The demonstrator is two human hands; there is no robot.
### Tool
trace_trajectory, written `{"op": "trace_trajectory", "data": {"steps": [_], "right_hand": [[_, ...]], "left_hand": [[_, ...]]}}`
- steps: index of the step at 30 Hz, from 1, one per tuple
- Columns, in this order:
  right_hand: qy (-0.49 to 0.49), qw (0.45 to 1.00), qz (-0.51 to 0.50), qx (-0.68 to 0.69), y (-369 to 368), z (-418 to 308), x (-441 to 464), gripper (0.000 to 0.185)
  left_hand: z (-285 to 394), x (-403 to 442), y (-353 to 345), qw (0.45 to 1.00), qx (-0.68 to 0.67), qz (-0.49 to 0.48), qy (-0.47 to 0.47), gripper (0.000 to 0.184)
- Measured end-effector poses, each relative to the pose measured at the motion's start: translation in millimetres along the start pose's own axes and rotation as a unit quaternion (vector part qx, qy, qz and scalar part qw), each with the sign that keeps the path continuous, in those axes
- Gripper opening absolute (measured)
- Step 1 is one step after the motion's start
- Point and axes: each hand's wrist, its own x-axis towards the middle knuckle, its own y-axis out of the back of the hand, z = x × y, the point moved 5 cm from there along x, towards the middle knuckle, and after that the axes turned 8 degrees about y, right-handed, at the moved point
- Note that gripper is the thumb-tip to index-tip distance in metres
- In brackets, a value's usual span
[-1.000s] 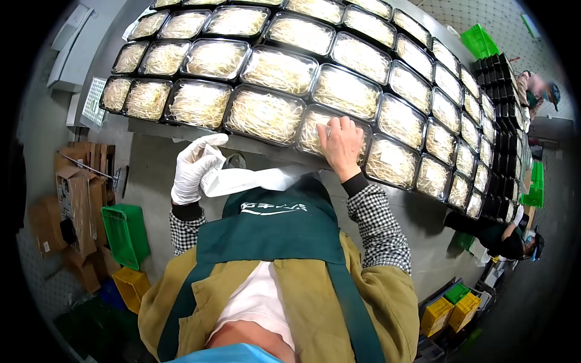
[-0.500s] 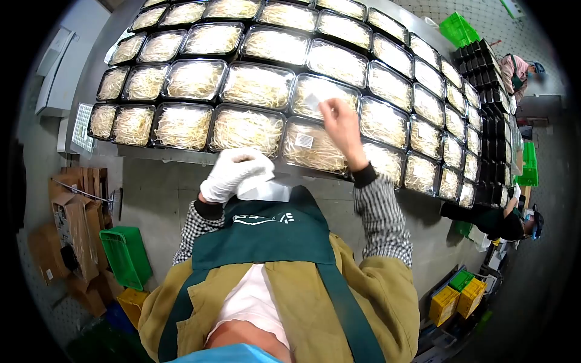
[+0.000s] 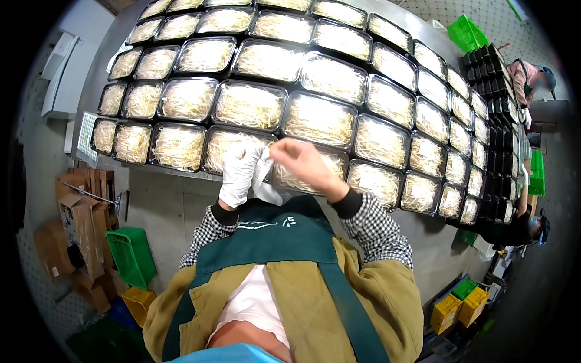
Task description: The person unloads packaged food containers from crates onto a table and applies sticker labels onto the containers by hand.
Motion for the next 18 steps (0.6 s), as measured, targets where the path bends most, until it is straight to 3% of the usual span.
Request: {"op": "trace_trajectory", "data": {"steps": [1,3,4,5,6,7,8,9,11,13,16,17,18], "right_hand": [[0.019,1.000,0.003,-0.010,3,-7,-3,0.021],[0.043,0.998,0.051,-0.009,38,-8,9,0.017],[0.041,0.985,0.139,-0.094,70,-9,23,0.018],[0.099,0.964,0.183,-0.166,104,-6,45,0.020],[0.043,0.927,0.210,-0.309,129,-20,59,0.022],[0.181,0.844,0.249,-0.439,160,-9,83,0.022],[0.250,0.772,0.253,-0.527,173,-13,103,0.019],[0.243,0.759,0.243,-0.553,180,-11,119,0.019],[0.224,0.706,0.208,-0.639,179,2,140,0.021],[0.178,0.703,0.212,-0.655,187,15,148,0.027],[0.224,0.701,0.287,-0.613,191,3,139,0.032],[0.238,0.691,0.292,-0.617,175,-5,128,0.026],[0.236,0.748,0.267,-0.560,160,3,120,0.019]], "left_hand": [[-5,8,-4,1.000,0.017,-0.013,-0.013,0.011],[21,-1,-21,0.982,-0.107,-0.117,0.100,0.014],[14,0,-22,0.971,-0.098,-0.173,0.129,0.015],[15,0,-12,0.971,-0.021,-0.203,0.128,0.013],[20,-1,1,0.978,-0.042,-0.170,0.113,0.013],[24,-4,14,0.984,-0.063,-0.138,0.097,0.012],[23,-5,37,0.985,-0.100,-0.084,0.112,0.012],[25,-6,55,0.982,-0.137,-0.029,0.125,0.013],[40,-11,72,0.980,-0.175,0.058,0.069,0.018],[55,-12,74,0.982,-0.162,0.076,0.063,0.020],[52,5,57,0.997,-0.066,0.032,0.040,0.011],[59,8,39,0.996,-0.072,0.035,0.031,0.006],[58,12,27,0.996,-0.061,0.063,0.018,0.005]]}}
